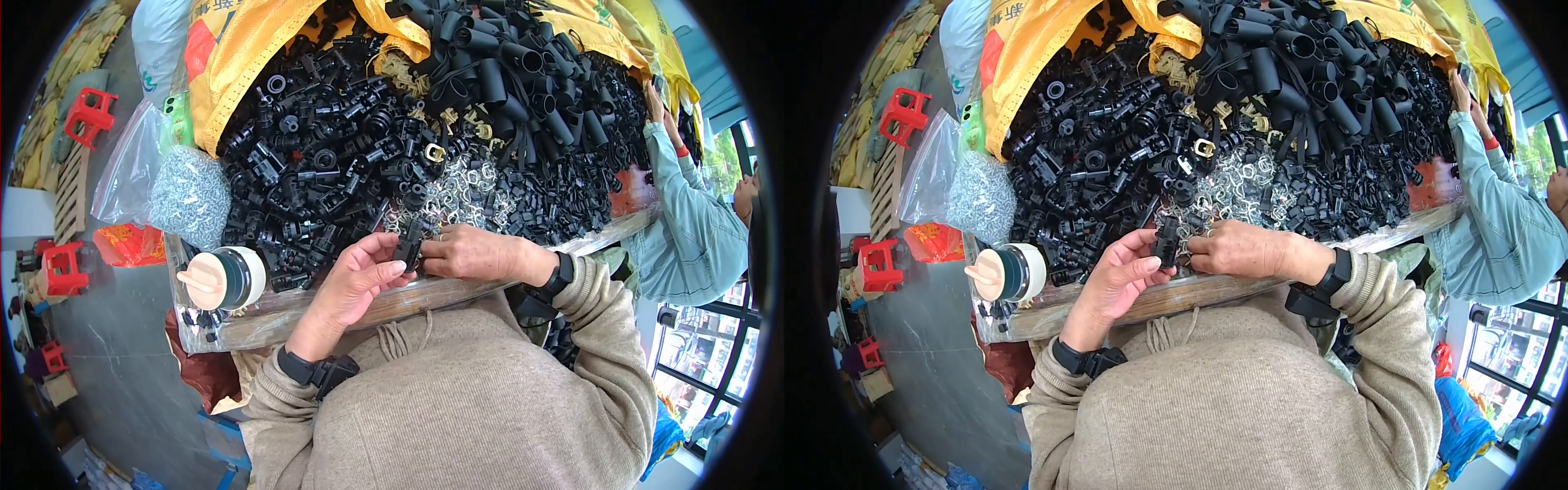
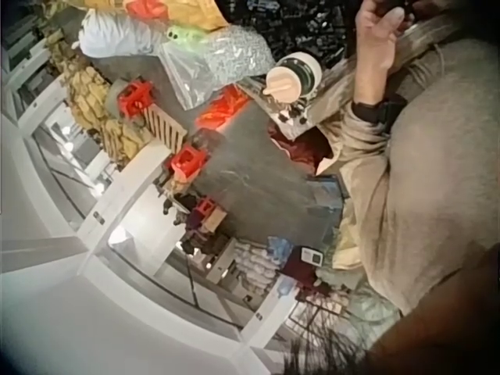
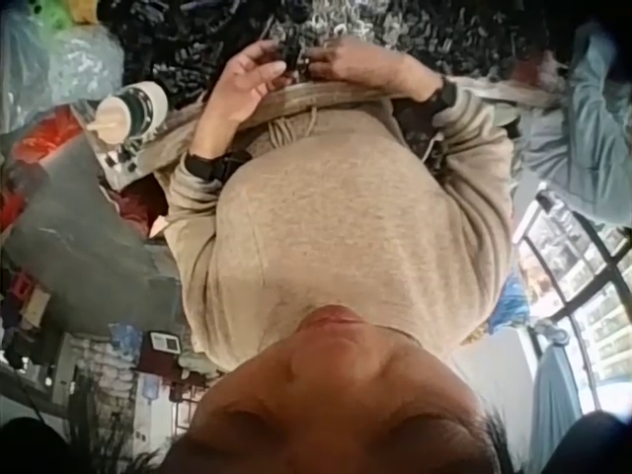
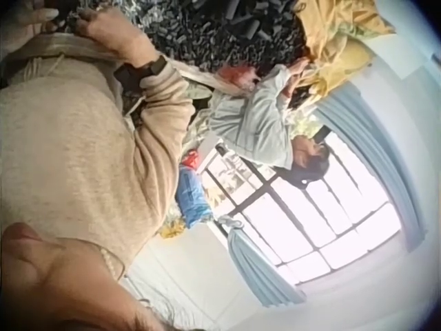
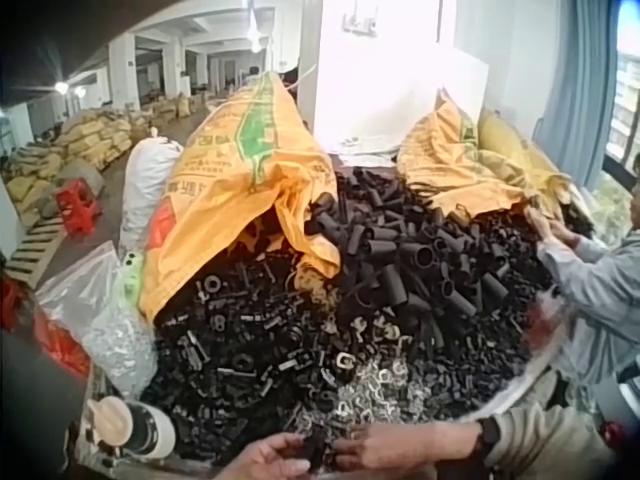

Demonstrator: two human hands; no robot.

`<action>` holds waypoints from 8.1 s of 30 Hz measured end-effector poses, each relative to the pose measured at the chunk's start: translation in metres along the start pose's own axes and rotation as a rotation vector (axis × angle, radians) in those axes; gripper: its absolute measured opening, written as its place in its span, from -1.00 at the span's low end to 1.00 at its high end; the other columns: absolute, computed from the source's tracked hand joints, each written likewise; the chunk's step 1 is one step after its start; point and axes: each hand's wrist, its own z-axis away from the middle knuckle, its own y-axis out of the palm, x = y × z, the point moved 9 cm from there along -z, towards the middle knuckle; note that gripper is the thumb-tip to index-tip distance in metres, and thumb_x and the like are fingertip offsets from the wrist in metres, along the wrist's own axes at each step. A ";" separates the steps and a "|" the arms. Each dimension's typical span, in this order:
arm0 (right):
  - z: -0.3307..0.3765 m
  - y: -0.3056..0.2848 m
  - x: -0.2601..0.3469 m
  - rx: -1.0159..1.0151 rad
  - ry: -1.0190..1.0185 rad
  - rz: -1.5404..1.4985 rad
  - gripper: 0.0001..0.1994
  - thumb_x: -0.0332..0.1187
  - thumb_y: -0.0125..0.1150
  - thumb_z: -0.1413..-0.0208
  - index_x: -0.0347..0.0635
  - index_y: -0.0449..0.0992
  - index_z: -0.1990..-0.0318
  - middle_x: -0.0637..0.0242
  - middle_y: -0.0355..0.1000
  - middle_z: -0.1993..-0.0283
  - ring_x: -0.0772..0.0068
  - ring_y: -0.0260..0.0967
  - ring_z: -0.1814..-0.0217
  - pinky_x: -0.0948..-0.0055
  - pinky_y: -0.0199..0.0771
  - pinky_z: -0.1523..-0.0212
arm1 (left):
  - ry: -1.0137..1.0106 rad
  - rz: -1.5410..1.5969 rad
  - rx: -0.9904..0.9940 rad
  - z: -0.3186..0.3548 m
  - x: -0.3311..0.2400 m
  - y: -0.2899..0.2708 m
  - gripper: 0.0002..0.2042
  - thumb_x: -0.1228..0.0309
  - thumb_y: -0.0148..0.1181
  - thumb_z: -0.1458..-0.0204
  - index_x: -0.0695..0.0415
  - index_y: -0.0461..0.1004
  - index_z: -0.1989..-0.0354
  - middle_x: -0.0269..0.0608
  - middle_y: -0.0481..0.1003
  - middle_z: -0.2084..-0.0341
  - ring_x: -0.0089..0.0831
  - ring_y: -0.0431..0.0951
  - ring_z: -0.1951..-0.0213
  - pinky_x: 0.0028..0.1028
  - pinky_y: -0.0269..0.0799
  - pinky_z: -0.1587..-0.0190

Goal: The person assembles components by hand, picking up a black plastic housing and a small beige insert from the table. They press the insert into the housing, pick up a metal clip, and snap it onto the assembly before setting the finished part aside.

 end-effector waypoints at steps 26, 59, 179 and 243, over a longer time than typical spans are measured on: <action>0.016 -0.026 -0.024 -0.373 0.200 -0.289 -0.91 -0.49 0.14 0.23 -0.22 0.35 0.52 0.26 0.25 0.52 0.29 0.30 0.56 0.37 0.28 0.61 | -0.027 0.004 -0.018 -0.001 0.001 0.000 -0.67 0.53 0.13 0.08 0.23 0.29 0.10 -0.24 0.40 0.28 -0.48 0.46 0.29 -0.52 0.42 0.21; 0.035 -0.064 0.011 -0.690 0.185 -0.278 -0.75 -0.53 0.10 0.17 -0.28 0.36 0.24 0.28 0.20 0.46 0.34 0.26 0.51 0.44 0.30 0.54 | -0.184 -0.014 0.003 -0.014 0.029 0.020 -0.89 0.46 0.03 0.00 0.20 0.34 0.32 -0.27 0.40 0.50 -0.51 0.40 0.49 -0.57 0.36 0.43; 0.043 -0.068 0.003 -0.828 0.307 -0.215 -0.87 -0.51 0.22 0.21 -0.18 0.37 0.48 0.35 0.20 0.60 0.34 0.23 0.62 0.46 0.24 0.62 | -0.027 0.071 -0.034 -0.016 0.028 0.012 -0.75 0.45 0.10 0.01 0.25 0.38 0.14 -0.14 0.48 0.32 -0.35 0.53 0.34 -0.56 0.48 0.31; 0.034 -0.030 -0.029 -0.838 0.483 -1.111 -0.85 -0.36 0.02 -0.10 -0.27 0.31 0.37 0.42 0.31 0.53 0.71 0.24 0.50 0.64 0.33 0.46 | 0.101 0.095 -0.032 -0.018 0.021 0.010 -0.77 0.52 0.09 0.03 0.23 0.38 0.16 -0.18 0.46 0.27 -0.38 0.50 0.25 -0.50 0.46 0.18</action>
